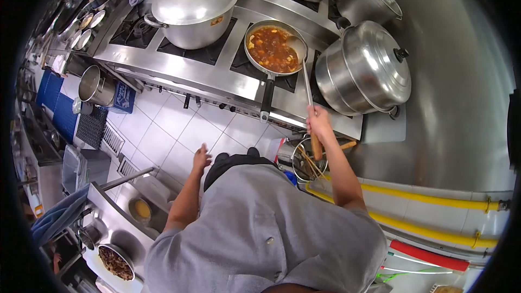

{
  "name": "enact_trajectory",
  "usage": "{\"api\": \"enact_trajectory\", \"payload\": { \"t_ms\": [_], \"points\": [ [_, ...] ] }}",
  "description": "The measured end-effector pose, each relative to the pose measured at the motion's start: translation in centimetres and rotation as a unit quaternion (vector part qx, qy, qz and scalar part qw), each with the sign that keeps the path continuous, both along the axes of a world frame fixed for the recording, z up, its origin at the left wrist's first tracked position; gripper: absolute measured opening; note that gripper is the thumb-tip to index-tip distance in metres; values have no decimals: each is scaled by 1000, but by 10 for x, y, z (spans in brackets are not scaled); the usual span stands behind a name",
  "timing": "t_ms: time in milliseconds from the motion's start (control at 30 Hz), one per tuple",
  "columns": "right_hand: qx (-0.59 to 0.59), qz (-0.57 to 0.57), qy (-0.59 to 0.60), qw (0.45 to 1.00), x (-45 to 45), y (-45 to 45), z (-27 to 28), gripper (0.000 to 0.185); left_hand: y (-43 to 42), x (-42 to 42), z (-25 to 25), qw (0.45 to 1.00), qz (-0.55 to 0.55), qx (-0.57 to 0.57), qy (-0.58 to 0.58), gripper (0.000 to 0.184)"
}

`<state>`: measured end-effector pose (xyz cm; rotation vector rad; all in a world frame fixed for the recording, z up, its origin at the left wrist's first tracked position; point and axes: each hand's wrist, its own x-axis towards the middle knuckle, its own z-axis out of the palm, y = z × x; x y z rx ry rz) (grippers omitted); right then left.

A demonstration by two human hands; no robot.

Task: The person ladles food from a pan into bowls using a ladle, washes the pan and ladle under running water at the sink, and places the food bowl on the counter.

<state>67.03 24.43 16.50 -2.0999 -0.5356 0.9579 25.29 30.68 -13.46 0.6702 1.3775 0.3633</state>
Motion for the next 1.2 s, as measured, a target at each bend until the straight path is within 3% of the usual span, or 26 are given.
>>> {"api": "enact_trajectory", "payload": {
  "t_ms": [33,100,133,233,333,367,400,467,500,567,667,800,867,933,967,1033,1067,1133,1200],
  "points": [
    [-2,1,0,1000,-12,-3,2,36,-10,-21,-7,999,27,9,30,77],
    [41,-11,147,988,-28,-5,6,37,-18,-50,4,997,27,-15,67,78],
    [39,-12,148,988,-32,-3,9,37,-19,-59,4,996,14,-21,84,81],
    [88,-24,310,946,-30,-1,16,38,-12,-54,6,997,-5,-9,70,78],
    [90,-10,305,948,-31,5,25,38,11,-13,23,998,-30,11,46,73],
    [81,26,226,970,-35,6,29,39,19,4,29,998,-43,24,34,70],
    [81,26,227,970,-34,7,26,39,26,22,35,998,-55,37,21,67],
    [8,76,29,997,-28,9,17,38,34,52,46,995,-79,63,4,65],
    [8,76,31,997,-21,8,7,38,36,66,51,990,-103,90,-14,62],
    [17,126,-257,958,-2,8,-17,37,37,90,57,986,-147,77,3,57],
    [40,118,-329,936,24,12,-27,37,38,109,50,986,-160,48,-5,56],
    [29,131,-306,942,40,14,-25,40,53,123,34,992,-128,-9,-2,58],
    [37,159,-363,918,42,10,-31,39,66,126,12,998,-58,-9,9,53],
    [-26,44,-34,998,24,7,-6,35,81,132,-3,1000,-15,3,21,50],
    [-30,55,-37,997,23,6,-1,35,89,135,-10,1000,7,9,6,51],
    [54,8,160,986,19,3,4,34,105,145,-29,999,43,19,-16,52],
    [40,18,159,986,18,4,10,34,114,149,-44,998,59,23,-22,53],
    [61,-17,326,943,20,8,21,34,125,163,-55,995,95,8,-34,53],
    [40,-5,341,939,17,9,29,34,135,177,-58,989,129,-13,-66,51]
  ]
}}
